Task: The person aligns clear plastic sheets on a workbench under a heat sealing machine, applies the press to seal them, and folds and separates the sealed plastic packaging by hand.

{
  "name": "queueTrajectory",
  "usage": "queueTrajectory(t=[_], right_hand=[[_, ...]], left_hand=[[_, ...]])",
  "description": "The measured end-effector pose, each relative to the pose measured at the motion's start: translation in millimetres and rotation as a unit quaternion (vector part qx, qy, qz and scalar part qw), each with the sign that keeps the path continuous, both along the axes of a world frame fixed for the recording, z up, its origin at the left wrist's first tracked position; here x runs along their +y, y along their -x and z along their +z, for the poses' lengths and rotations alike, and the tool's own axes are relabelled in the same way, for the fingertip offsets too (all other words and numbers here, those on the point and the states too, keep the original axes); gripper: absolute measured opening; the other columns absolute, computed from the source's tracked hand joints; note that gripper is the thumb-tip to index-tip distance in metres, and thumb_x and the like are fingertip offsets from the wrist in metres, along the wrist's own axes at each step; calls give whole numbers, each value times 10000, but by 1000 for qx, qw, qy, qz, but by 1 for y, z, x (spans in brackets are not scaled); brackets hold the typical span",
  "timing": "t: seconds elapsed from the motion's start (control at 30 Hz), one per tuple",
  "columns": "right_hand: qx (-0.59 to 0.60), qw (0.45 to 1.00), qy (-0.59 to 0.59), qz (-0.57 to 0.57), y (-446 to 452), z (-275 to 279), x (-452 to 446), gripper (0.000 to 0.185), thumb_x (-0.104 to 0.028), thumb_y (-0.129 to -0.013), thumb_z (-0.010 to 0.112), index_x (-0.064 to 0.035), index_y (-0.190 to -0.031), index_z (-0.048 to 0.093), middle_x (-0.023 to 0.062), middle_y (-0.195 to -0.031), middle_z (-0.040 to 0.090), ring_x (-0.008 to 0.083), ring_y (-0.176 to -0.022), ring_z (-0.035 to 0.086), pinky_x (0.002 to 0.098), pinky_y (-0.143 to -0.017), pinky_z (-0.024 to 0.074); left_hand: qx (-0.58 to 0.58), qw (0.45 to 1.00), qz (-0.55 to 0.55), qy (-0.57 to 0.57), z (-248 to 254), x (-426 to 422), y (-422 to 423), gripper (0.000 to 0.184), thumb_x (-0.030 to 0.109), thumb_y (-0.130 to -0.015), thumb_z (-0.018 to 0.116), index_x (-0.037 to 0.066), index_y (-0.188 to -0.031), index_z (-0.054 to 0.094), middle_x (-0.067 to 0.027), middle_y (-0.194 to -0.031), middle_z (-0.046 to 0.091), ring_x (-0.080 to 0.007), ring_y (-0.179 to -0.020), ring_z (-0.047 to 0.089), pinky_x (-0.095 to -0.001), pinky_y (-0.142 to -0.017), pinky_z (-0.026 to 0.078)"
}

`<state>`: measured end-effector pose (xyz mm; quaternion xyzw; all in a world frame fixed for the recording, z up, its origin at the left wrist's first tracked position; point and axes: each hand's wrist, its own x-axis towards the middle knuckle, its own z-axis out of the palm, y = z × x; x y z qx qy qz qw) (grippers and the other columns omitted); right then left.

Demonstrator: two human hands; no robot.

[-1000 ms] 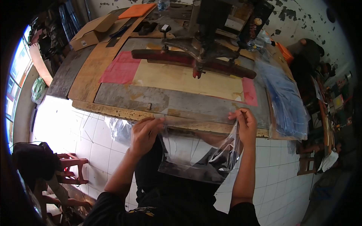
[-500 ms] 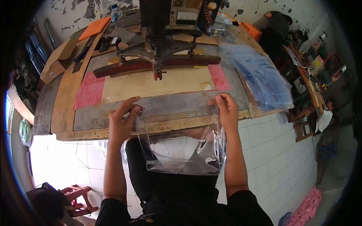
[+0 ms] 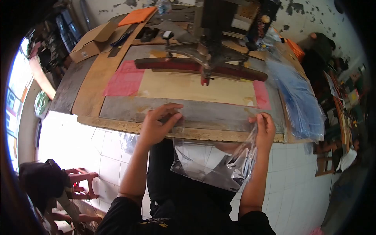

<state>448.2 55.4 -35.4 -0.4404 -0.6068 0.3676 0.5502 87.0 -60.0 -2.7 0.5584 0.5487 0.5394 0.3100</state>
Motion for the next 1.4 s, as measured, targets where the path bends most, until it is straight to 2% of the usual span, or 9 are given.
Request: queueTrajectory(t=[0.07,0.43,0.53,0.6,0.7,0.8,0.9,1.2,1.4], right_hand=[[-8,1000,3,-5,0,1,0,200,-191,-1115,627,5,-1122,668,77,-924,763,146,-897,716,280,-883,518],[4,1000,20,-19,1,7,-2,229,-233,-1110,644,-5,-1106,667,78,-927,767,134,-904,702,282,-898,501],[3,1000,19,-22,0,5,-1,239,-241,-1108,649,-4,-1106,668,74,-926,767,127,-901,696,278,-896,495],[6,1000,16,-24,0,4,0,241,-243,-1108,649,-3,-1106,669,73,-923,767,124,-897,693,277,-893,494],[10,1000,13,-24,0,4,-1,242,-243,-1108,648,-2,-1106,669,70,-917,766,122,-890,689,278,-885,496],[-1,1000,15,-27,0,5,-2,240,-242,-1109,647,-2,-1102,669,68,-909,764,123,-888,689,278,-885,495],[1,1000,14,-22,0,5,-1,239,-240,-1108,647,-2,-1100,668,75,-911,767,125,-887,690,278,-891,493],[-7,999,20,-25,-2,3,-1,230,-237,-1103,659,-7,-1100,669,83,-915,775,131,-890,694,280,-892,495],[3,1000,15,-17,-3,2,0,223,-227,-1100,665,-4,-1106,671,75,-923,767,125,-894,693,273,-889,492]], left_hand=[[22,1000,-12,-10,4,-1,-2,293,68,-1020,733,25,-1310,710,-104,-999,817,-151,-962,776,-290,-888,586],[20,999,17,21,8,0,-5,305,70,-1054,673,36,-1357,677,-104,-987,820,-142,-954,772,-280,-890,568],[-35,999,8,29,-4,3,-5,252,113,-1048,694,28,-1283,719,-107,-1003,820,-147,-961,767,-294,-893,562],[104,992,70,-4,-3,3,-11,212,164,-1036,719,5,-1169,759,-113,-1021,817,-165,-926,748,-323,-883,557],[110,989,98,-8,-2,3,-17,212,204,-1023,741,-2,-1061,775,-99,-984,820,-195,-915,724,-353,-912,540],[154,982,99,-55,-8,6,-16,204,210,-1017,749,7,-1037,766,-79,-923,820,-213,-926,707,-364,-944,521],[121,986,107,-37,-11,6,-18,191,209,-1018,744,20,-1015,763,-69,-879,818,-236,-967,713,-379,-995,504],[163,981,104,-25,-19,5,-12,306,255,-1086,642,7,-971,780,-75,-896,820,-293,-1011,712,-423,-1131,470],[143,984,103,-15,-15,3,-14,296,256,-1091,636,33,-1005,809,-99,-960,810,-315,-1090,679,-415,-1048,505]])
